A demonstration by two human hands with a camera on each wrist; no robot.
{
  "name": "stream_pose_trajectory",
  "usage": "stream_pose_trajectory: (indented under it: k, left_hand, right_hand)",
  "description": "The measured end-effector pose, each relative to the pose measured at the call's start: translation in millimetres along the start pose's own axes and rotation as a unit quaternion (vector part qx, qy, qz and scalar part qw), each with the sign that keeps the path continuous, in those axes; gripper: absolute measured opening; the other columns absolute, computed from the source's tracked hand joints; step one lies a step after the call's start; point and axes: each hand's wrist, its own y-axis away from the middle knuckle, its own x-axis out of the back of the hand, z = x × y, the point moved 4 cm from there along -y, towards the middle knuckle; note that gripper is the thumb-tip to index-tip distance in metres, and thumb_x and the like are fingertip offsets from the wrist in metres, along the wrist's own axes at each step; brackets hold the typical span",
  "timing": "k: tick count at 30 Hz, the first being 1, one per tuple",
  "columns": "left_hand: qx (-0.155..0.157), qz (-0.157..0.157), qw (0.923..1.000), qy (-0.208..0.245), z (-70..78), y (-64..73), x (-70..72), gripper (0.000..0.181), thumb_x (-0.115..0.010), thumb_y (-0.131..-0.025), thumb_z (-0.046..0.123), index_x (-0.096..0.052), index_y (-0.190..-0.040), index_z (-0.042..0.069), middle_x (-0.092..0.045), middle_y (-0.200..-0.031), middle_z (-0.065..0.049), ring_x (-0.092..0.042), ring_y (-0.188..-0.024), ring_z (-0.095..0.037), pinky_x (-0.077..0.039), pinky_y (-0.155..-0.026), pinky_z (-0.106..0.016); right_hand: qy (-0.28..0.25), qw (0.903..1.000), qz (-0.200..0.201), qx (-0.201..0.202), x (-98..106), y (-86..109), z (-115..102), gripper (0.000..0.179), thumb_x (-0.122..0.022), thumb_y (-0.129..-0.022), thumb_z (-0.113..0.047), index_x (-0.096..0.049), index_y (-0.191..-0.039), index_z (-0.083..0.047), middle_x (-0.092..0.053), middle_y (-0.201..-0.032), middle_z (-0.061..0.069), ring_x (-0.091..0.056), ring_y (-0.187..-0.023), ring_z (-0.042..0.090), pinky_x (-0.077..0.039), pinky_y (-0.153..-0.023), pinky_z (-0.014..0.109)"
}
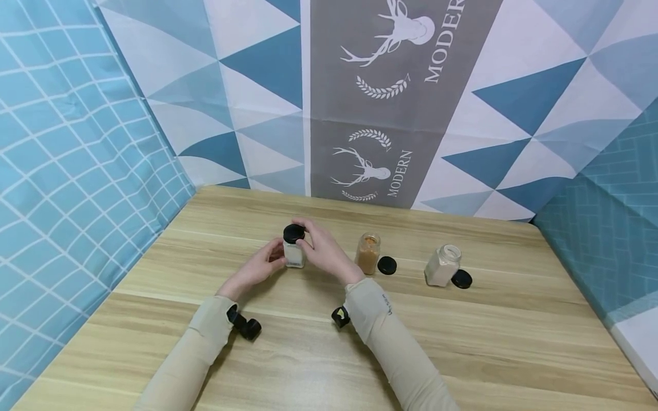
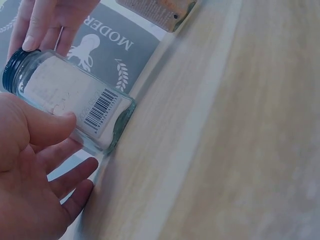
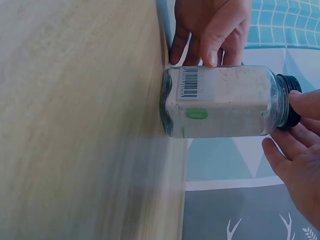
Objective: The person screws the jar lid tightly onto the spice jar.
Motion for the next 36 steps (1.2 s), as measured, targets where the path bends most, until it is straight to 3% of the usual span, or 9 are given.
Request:
stream_pose_trajectory:
  k: [8, 13, 20, 24, 28, 36]
  left_hand:
    - [-0.006, 0.002, 0.9999, -0.013, 4.2, 0.2, -0.9, 0.046, -0.048, -0.092, 0.004, -0.032, -0.134, 0.001, -0.044, -0.132, -0.025, -0.044, -0.117, -0.039, -0.034, -0.1, -0.051]
    - [-0.013, 0.006, 0.9998, -0.013, 3.9, 0.5, -1.6, 0.046, -0.047, -0.092, 0.003, -0.031, -0.135, 0.0, -0.042, -0.134, -0.025, -0.042, -0.119, -0.04, -0.032, -0.101, -0.051]
    - [-0.008, -0.007, 0.9998, -0.015, 6.0, 1.3, -1.0, 0.049, -0.048, -0.092, 0.005, -0.029, -0.138, 0.003, -0.04, -0.135, -0.025, -0.038, -0.125, -0.039, -0.029, -0.104, -0.051]
    - [0.0, -0.014, 0.9992, -0.037, 11.0, 4.3, 1.6, 0.057, -0.048, -0.093, 0.009, -0.02, -0.143, 0.004, -0.028, -0.142, -0.026, -0.03, -0.129, -0.042, -0.025, -0.105, -0.054]
    - [0.0, 0.015, 0.9981, -0.059, 24.0, 7.2, 6.7, 0.06, -0.045, -0.094, 0.011, -0.015, -0.144, 0.002, -0.018, -0.147, -0.025, -0.022, -0.132, -0.044, -0.021, -0.106, -0.056]
    - [-0.011, 0.103, 0.991, -0.084, 52.1, 11.1, 15.9, 0.058, -0.047, -0.094, 0.014, -0.018, -0.145, 0.007, -0.02, -0.148, -0.021, -0.026, -0.131, -0.041, -0.026, -0.105, -0.053]
  right_hand:
    - [-0.007, 0.9985, 0.052, -0.017, -3, 2.0, -2, 0.04, -0.056, -0.089, -0.008, -0.041, -0.125, 0.0, -0.052, -0.127, 0.014, -0.05, -0.119, 0.024, -0.038, -0.101, 0.032]
    - [-0.006, 0.9977, 0.064, -0.025, -6, 2.9, -1, 0.041, -0.056, -0.09, -0.01, -0.039, -0.126, -0.001, -0.052, -0.128, 0.014, -0.05, -0.118, 0.025, -0.039, -0.1, 0.033]
    - [0.016, 0.9996, 0.016, -0.016, 1, 5.4, -4, 0.054, -0.052, -0.092, -0.01, -0.027, -0.139, 0.0, -0.044, -0.136, 0.015, -0.042, -0.126, 0.024, -0.032, -0.106, 0.035]
    - [0.032, 0.9992, -0.006, -0.021, 8, 10.0, -4, 0.054, -0.046, -0.094, -0.011, -0.023, -0.142, -0.005, -0.037, -0.142, 0.013, -0.037, -0.129, 0.025, -0.031, -0.106, 0.037]
    - [0.075, 0.9971, 0.009, -0.008, 20, 15.8, -4, 0.051, -0.046, -0.094, -0.009, -0.028, -0.141, -0.009, -0.038, -0.141, 0.01, -0.041, -0.126, 0.025, -0.034, -0.104, 0.036]
    - [0.12, 0.9913, 0.051, 0.02, 54, 32.4, -5, 0.046, -0.047, -0.094, -0.01, -0.034, -0.138, -0.009, -0.049, -0.133, 0.004, -0.043, -0.125, 0.018, -0.035, -0.103, 0.033]
